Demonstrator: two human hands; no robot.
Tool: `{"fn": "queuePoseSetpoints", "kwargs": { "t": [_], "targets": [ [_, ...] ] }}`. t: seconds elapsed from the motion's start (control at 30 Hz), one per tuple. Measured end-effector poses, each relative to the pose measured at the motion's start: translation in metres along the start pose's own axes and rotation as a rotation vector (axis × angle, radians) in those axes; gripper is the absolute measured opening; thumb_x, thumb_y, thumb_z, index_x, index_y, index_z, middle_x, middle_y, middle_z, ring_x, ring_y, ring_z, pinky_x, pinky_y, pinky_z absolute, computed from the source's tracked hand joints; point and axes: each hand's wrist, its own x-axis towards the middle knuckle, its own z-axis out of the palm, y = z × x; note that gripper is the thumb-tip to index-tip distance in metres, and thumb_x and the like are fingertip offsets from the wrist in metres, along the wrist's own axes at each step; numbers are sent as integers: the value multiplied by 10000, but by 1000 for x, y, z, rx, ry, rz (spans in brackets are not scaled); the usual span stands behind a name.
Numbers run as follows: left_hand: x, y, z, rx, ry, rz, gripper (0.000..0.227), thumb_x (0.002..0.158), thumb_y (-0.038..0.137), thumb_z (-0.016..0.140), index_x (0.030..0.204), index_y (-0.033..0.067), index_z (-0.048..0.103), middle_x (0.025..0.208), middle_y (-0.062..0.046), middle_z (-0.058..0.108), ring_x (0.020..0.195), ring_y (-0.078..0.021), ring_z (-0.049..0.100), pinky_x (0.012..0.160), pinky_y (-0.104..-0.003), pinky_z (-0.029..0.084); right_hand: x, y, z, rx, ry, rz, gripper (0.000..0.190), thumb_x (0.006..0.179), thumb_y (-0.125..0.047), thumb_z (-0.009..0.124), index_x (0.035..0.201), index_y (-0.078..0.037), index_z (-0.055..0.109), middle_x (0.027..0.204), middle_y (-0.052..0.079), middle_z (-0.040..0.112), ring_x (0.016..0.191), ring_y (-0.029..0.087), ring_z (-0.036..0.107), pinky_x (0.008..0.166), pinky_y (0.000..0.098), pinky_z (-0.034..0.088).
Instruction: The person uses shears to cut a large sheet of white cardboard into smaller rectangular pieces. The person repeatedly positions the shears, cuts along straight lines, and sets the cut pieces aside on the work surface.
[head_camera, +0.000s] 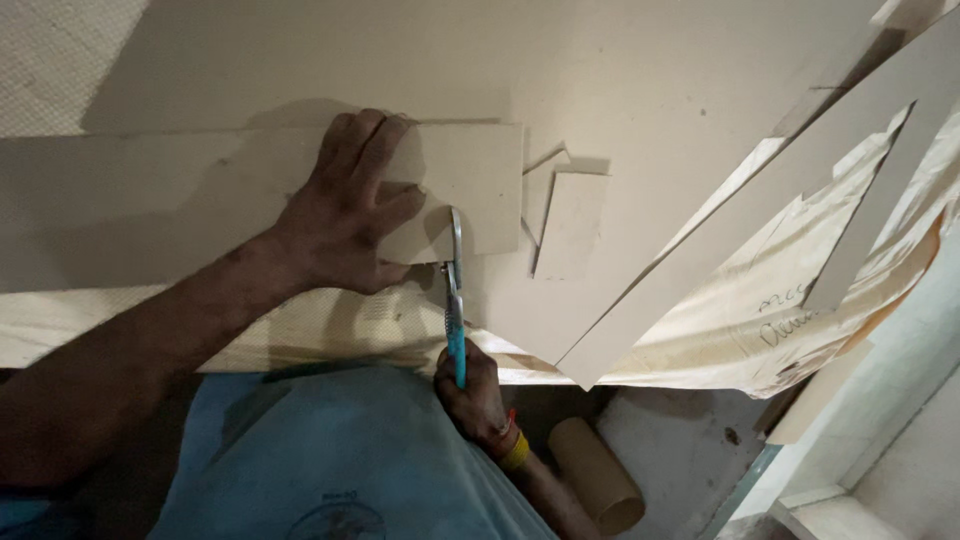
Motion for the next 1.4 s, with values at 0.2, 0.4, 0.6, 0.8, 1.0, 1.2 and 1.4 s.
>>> {"fn": "queuePoseSetpoints", "kwargs": {
  "t": [0.2,0.4,0.6,0.8,1.0,1.2,1.4],
  "targets": [
    [-2,15,-7,-105,6,-39,749,434,407,936,1055,56,707,1429,-306,342,1345,-495,330,1106,-691,338,-3,-4,-12,1032,-248,208,476,726,120,598,1160,-76,590,847,-5,531,800,105,527,614,231,381],
    [-4,18,-5,-121,6,-21,740,475,458,945,998,-6,700,1424,-346,347,1329,-512,354,1064,-687,352,7,1,-2,-82,5,-267,161,869,68,657,971,-30,580,971,79,607,841,158,604,743,301,513],
    [-6,27,-7,-198,-16,-35,732,391,379,907,990,4,717,1378,-337,358,1284,-522,357,1053,-687,359,-2,-1,-14,431,-212,27,455,735,63,540,1171,-66,516,862,30,580,776,119,565,701,252,478],
    [-11,30,-2,-132,-52,-38,724,452,418,917,1023,24,709,1411,-330,339,1308,-517,356,1049,-698,355,10,17,6,366,-46,-87,252,873,76,604,1105,1,538,918,35,556,832,118,560,752,275,525],
    [-13,31,-5,-253,42,25,696,438,392,921,979,32,671,1435,-343,330,1282,-510,360,1031,-702,359,4,14,-6,303,-170,-12,388,813,86,576,1173,-55,534,875,12,564,777,103,553,660,261,481],
    [-22,39,2,-264,-28,-73,724,463,414,920,1054,55,704,1399,-248,384,1307,-506,371,1059,-661,379,18,6,-10,152,-86,-72,328,796,55,582,1119,-3,565,824,50,575,734,163,566,654,297,493],
    [-22,44,-2,-202,-13,-90,733,447,442,920,1018,47,683,1454,-325,345,1332,-538,344,1095,-697,326,25,7,-3,-94,25,-293,442,797,25,593,1236,63,560,800,79,603,748,194,591,713,318,526]
  ]
}}
